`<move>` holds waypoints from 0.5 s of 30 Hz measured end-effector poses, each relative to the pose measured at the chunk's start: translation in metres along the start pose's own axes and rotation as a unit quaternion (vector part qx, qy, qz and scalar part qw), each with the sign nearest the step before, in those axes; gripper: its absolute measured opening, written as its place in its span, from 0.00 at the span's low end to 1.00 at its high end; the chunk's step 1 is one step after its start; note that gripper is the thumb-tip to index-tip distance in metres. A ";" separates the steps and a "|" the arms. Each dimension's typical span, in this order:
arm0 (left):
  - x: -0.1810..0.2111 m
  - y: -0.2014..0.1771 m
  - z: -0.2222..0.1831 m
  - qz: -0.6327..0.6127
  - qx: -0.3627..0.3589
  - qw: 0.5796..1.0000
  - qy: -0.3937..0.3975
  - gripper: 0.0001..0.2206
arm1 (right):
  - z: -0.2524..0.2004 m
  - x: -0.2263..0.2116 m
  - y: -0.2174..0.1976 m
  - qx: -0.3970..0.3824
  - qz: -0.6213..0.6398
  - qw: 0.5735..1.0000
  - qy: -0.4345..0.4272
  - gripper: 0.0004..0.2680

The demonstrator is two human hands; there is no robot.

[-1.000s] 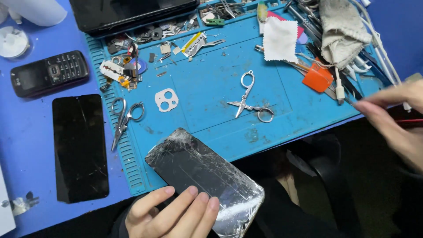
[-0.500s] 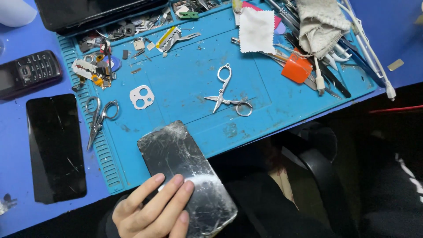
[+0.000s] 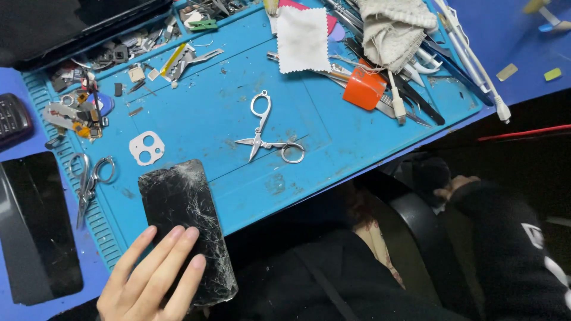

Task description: The person works at a repair bench on a phone with a shattered screen. They heat the display on a heating pad, peel off the copper backing layer, then pry and pick the cracked glass off the display using tweezers and a scalpel blade, working around the edges of the broken panel.

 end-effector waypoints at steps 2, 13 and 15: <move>0.003 -0.003 0.007 0.008 0.006 1.000 0.019 0.10 | -0.144 -0.070 -0.105 -0.001 0.029 0.995 -0.095 0.14; -0.003 -0.022 0.026 0.052 0.022 0.998 -0.007 0.15 | -0.474 -0.235 -0.283 0.583 -0.105 0.662 -0.460 0.07; -0.006 -0.024 0.031 0.029 0.032 0.999 -0.005 0.13 | -0.474 -0.242 -0.285 0.622 -0.183 0.655 -0.389 0.07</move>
Point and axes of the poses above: each hand's wrist, its own z-axis towards the middle knuckle, its own y-axis out of the palm, x = y × z, the point moved 8 cm from there along z, towards the middle knuckle, and after that the axes turned 11 degrees about -y, right-handed, at the moved point
